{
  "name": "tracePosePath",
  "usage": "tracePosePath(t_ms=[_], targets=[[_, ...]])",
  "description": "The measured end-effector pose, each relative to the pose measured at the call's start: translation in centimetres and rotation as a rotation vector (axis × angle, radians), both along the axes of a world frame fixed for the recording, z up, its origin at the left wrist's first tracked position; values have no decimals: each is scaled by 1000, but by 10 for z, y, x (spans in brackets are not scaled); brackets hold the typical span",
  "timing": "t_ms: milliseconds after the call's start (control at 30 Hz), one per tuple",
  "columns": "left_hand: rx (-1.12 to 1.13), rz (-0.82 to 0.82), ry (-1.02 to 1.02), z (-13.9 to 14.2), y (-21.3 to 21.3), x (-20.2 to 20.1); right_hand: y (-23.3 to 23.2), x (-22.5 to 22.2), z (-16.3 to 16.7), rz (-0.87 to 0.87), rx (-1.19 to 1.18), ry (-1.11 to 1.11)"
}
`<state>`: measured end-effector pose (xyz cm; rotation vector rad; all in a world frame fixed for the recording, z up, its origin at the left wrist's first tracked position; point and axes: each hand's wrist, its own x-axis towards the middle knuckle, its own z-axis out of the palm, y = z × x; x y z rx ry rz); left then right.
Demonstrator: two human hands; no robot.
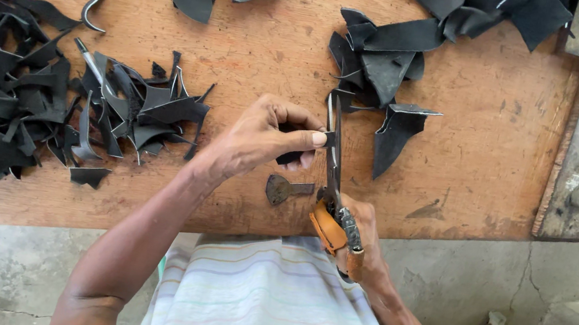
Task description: The person uses shears to cut black rubber pieces on a wooden workbench. They repeatedly pick up pieces, trim edges, and place the cut pieces back on the table. The process is continuous and repetitive throughout the clip.
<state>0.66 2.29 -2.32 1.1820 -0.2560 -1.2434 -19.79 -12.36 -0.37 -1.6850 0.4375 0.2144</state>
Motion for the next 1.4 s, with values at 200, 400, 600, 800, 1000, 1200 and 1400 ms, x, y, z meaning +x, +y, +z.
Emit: tracePosePath(t_ms=[200, 400, 600, 800, 1000, 1200, 1400], targets=[[62, -34, -239, 3, -1, 5, 2, 0, -11, -94, 48, 165], [396, 33, -488, 7, 6, 32, -11, -2, -35, -238, 164, 157], [212, 349, -1347, -1, -21, 38, -32, -8, -57, -443, 446, -121], [131, 151, -1441, -11, -65, -1, -35, -18, -68, -394, 283, -96], [244, -5, -1344, -8, -56, -4, -34, -20, -68, -326, 197, -129], [448, -136, -1240, 11, 5, -7, -35, -17, -60, -229, 245, -216], [622, -166, -1417, 46, 56, 4, -34, -11, -63, -252, 303, -183]])
